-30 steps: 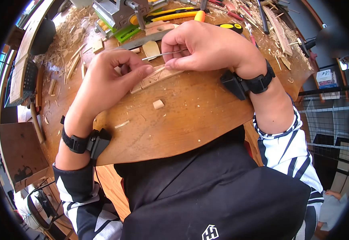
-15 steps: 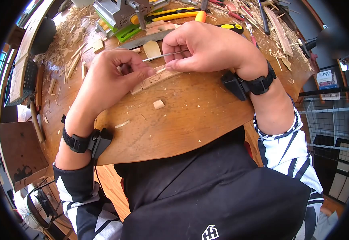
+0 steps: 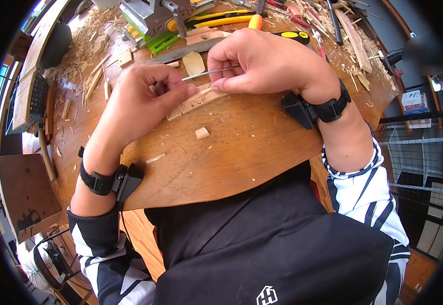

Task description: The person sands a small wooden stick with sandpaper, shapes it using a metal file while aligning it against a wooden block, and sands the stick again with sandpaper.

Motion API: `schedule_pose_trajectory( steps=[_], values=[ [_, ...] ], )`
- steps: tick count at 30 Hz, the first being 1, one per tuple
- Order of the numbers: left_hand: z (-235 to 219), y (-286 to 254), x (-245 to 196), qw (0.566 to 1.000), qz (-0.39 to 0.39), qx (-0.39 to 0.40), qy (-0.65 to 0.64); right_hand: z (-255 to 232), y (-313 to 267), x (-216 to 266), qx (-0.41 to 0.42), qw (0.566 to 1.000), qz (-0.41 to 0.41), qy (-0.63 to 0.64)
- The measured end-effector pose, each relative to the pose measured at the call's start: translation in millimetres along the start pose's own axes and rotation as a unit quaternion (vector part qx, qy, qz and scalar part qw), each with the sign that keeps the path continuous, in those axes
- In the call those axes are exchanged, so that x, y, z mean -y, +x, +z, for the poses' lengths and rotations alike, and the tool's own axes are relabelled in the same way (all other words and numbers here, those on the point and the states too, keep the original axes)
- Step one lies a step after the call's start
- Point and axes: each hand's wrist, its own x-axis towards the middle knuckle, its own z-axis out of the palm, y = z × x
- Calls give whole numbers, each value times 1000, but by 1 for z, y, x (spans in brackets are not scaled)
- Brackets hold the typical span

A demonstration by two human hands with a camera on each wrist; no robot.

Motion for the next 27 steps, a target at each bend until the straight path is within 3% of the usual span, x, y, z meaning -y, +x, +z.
schedule_pose_trajectory(
  steps=[3,5,8,27],
  values=[
    [-1,-2,1,999,35,-22,-7,2,0,-3,5,1000,-2,8],
    [-5,-5,-1,999,-18,-5,-40,4,1,-2,-10,1000,-19,19],
    [-3,-5,-6,999,-29,9,-33,3,1,-4,-4,999,-17,29],
    [-3,-6,-6,998,-52,17,-7,3,2,0,2,1000,-5,24]
  ],
)
